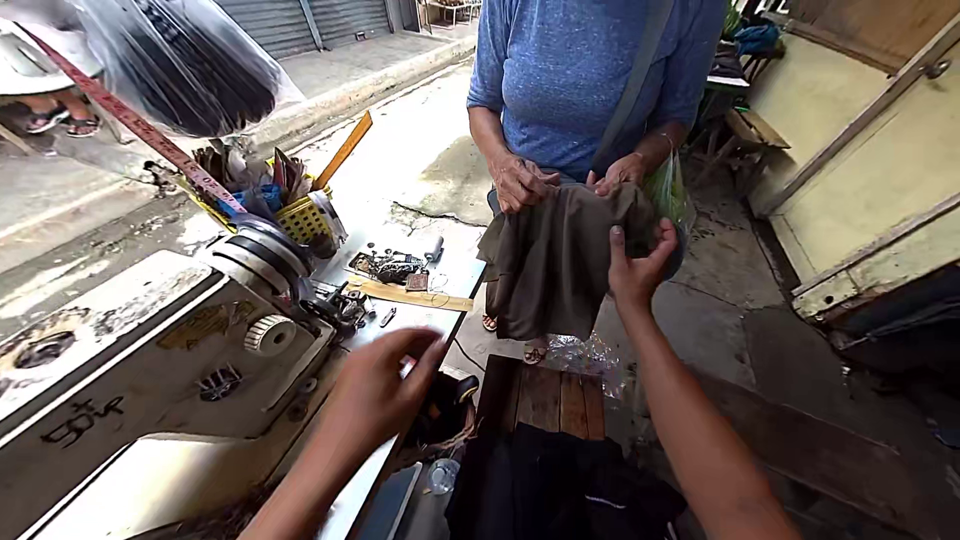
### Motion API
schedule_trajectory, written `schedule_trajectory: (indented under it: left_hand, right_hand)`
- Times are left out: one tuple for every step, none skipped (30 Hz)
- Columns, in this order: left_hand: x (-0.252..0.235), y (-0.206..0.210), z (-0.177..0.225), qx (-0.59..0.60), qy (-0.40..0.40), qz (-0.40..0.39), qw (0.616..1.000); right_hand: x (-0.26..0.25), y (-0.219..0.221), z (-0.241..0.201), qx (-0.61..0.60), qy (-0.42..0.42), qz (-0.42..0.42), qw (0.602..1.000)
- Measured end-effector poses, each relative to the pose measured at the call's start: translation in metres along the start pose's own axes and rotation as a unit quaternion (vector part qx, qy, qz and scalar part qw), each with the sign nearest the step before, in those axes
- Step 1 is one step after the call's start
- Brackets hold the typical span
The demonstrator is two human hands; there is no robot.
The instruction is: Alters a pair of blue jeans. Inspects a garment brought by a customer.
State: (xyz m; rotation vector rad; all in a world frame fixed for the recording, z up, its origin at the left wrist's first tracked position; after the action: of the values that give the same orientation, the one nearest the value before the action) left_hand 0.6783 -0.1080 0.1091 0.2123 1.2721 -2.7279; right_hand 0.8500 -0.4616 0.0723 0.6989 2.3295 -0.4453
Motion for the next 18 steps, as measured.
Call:
schedule_trajectory:
  left_hand:
    - [-0.038,0.022,0.004,0.05,-0.041,-0.04,0.997]
    - [-0.071,0.049,0.005,0.121,-0.104,-0.084,0.984]
    - [-0.096,0.079,0.004,0.207,-0.17,-0.118,0.956]
    - [-0.114,0.11,0.005,0.298,-0.224,-0.138,0.917]
    - [-0.125,0.138,0.006,0.379,-0.261,-0.15,0.875]
    - [-0.133,0.162,0.012,0.444,-0.283,-0.163,0.834]
    - [-0.138,0.179,0.022,0.493,-0.291,-0.175,0.801]
    - [-0.14,0.189,0.034,0.529,-0.294,-0.178,0.776]
    - [-0.142,0.194,0.045,0.557,-0.291,-0.176,0.758]
    - [-0.144,0.196,0.055,0.578,-0.286,-0.172,0.744]
    - [-0.146,0.196,0.061,0.594,-0.285,-0.163,0.734]
    - [-0.148,0.195,0.063,0.604,-0.287,-0.144,0.729]
    - [-0.149,0.194,0.062,0.612,-0.293,-0.122,0.724]
    - [-0.149,0.195,0.057,0.619,-0.298,-0.1,0.72]
    - [-0.149,0.195,0.05,0.621,-0.301,-0.081,0.719]
    - [-0.149,0.195,0.043,0.62,-0.3,-0.069,0.722]
    - [-0.148,0.194,0.036,0.611,-0.295,-0.062,0.732]
    - [-0.146,0.194,0.03,0.596,-0.286,-0.064,0.748]
  right_hand:
    - [-0.01,0.002,0.009,0.01,0.003,-0.026,1.0]
    - [-0.013,0.003,0.011,0.017,-0.003,-0.04,0.999]
    - [-0.013,0.003,0.006,0.021,-0.02,-0.051,0.998]
    - [-0.006,0.003,-0.006,0.023,-0.04,-0.078,0.996]
    - [0.006,0.0,-0.023,0.027,-0.066,-0.095,0.993]
    - [0.019,-0.006,-0.041,0.021,-0.092,-0.094,0.991]
    - [0.03,-0.012,-0.056,-0.007,-0.107,-0.093,0.99]
    - [0.04,-0.017,-0.064,-0.051,-0.107,-0.094,0.989]
    - [0.048,-0.019,-0.066,-0.096,-0.094,-0.097,0.986]
    - [0.056,-0.02,-0.065,-0.135,-0.078,-0.108,0.982]
    - [0.066,-0.018,-0.062,-0.163,-0.063,-0.123,0.977]
    - [0.075,-0.016,-0.059,-0.184,-0.053,-0.141,0.971]
    - [0.085,-0.014,-0.056,-0.2,-0.046,-0.16,0.966]
    - [0.096,-0.012,-0.053,-0.218,-0.039,-0.18,0.958]
    - [0.107,-0.01,-0.05,-0.238,-0.031,-0.203,0.949]
    - [0.116,-0.009,-0.045,-0.259,-0.014,-0.223,0.94]
    - [0.125,-0.01,-0.036,-0.28,0.021,-0.234,0.931]
    - [0.132,-0.012,-0.021,-0.306,0.089,-0.223,0.921]
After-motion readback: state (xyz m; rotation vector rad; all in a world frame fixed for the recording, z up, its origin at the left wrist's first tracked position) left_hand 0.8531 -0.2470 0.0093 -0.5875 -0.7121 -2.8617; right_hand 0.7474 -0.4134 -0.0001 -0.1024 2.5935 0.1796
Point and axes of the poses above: each hand's wrist, its own x-axis away from the middle knuckle, its own y-axis out of the palm, z = x × y, the point moved 10 cm from there along -x, towards the middle knuckle, and after that the axes turned 7 degrees about -y, right-handed, at the moved point
